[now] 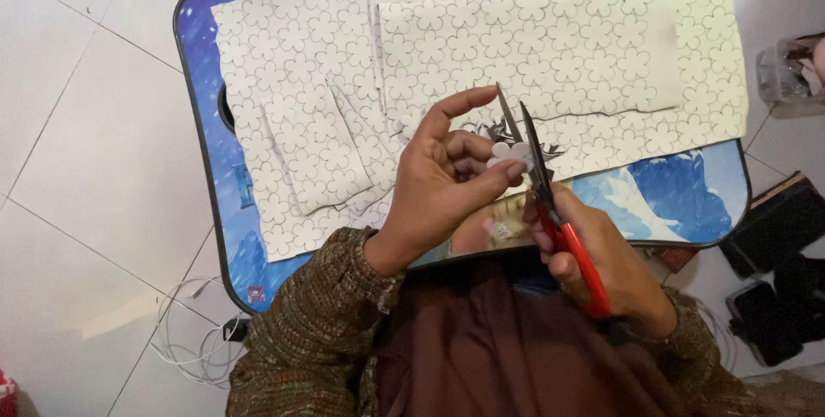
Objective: The person uses red-handled scissors to cut flower-shaped outlines from a patterned sheet of paper. They hold the paper with the left hand and cut along the drawn lines with the right hand, then place the cut shapes on the table.
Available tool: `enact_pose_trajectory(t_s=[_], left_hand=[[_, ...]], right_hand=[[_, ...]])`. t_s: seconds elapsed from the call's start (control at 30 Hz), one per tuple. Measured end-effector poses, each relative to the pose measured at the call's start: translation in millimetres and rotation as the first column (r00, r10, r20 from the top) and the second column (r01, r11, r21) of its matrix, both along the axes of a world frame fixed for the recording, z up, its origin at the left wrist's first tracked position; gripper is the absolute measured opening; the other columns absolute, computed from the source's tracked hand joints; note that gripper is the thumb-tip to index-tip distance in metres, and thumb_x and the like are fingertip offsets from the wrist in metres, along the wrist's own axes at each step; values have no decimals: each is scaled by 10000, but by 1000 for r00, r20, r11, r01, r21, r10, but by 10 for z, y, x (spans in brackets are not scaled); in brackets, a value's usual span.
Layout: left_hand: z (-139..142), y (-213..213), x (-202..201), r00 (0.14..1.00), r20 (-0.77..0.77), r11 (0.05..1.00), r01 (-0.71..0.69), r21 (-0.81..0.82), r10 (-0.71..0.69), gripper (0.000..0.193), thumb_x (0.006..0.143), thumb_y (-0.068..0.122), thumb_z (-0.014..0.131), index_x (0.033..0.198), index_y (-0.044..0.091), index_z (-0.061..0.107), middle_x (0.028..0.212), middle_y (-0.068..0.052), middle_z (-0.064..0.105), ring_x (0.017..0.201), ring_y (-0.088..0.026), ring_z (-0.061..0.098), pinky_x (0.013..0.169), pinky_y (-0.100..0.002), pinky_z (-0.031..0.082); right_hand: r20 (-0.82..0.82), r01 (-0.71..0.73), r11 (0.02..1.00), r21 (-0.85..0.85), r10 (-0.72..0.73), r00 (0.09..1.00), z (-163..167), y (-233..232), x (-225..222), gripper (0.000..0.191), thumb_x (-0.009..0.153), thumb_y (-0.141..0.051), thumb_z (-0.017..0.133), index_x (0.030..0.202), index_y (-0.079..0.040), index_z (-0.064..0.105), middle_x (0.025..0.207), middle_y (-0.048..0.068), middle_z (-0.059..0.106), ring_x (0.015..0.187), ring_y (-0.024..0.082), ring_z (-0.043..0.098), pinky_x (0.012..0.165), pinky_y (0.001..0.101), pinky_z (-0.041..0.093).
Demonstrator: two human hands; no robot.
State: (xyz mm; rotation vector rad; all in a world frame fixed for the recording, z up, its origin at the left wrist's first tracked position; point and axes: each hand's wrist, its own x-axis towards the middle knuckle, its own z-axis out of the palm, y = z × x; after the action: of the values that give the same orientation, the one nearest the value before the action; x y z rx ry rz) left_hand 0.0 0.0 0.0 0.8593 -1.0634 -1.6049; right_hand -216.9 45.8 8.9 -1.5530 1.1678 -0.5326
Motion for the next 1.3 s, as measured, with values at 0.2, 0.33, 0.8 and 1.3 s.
enact_pose_trajectory(t_s=[0.2, 0.33, 0.8, 1.3], left_hand=[[39, -14, 19, 1000, 16, 1000, -13, -6, 13, 725, 926, -30, 772, 1550, 3, 405, 919, -26, 676, 842, -59, 680, 727, -183, 568], [38, -28, 39, 999, 20, 999, -29, -24, 29, 727, 931, -26, 759, 1557, 1, 389, 945, -55, 714, 901, -103, 734, 779, -219, 612], [33, -61, 73, 998, 28, 995, -62, -81, 64, 751, 953, -18, 751, 1576, -33, 332, 965, -104, 745, 945, -166, 763, 843, -276, 644], [-3, -79, 90, 992, 78, 989, -88, -121, 98, 671, 963, -16, 744, 1537, -26, 396, 983, -97, 744, 919, -127, 750, 825, -250, 627]], right_hand=[[-1, 11, 1000, 28, -11, 1000, -26, 1, -9, 1074, 715, -989, 343, 1129, -22, 558, 709, -1, 545, 579, 92, 507, 492, 264, 425], [20, 27, 999, 41, -28, 999, -15, 18, -24, 1060, 718, -985, 375, 1117, -25, 579, 701, -4, 531, 588, 90, 482, 493, 263, 402], [-8, 4, 997, 76, -3, 1000, -27, 13, -97, 980, 694, -979, 437, 981, -52, 576, 634, -5, 514, 544, 100, 476, 481, 277, 385], [-9, -7, 997, 72, 7, 1000, -51, 9, -126, 952, 707, -960, 469, 965, -52, 588, 651, -1, 543, 580, 101, 514, 512, 275, 428]])
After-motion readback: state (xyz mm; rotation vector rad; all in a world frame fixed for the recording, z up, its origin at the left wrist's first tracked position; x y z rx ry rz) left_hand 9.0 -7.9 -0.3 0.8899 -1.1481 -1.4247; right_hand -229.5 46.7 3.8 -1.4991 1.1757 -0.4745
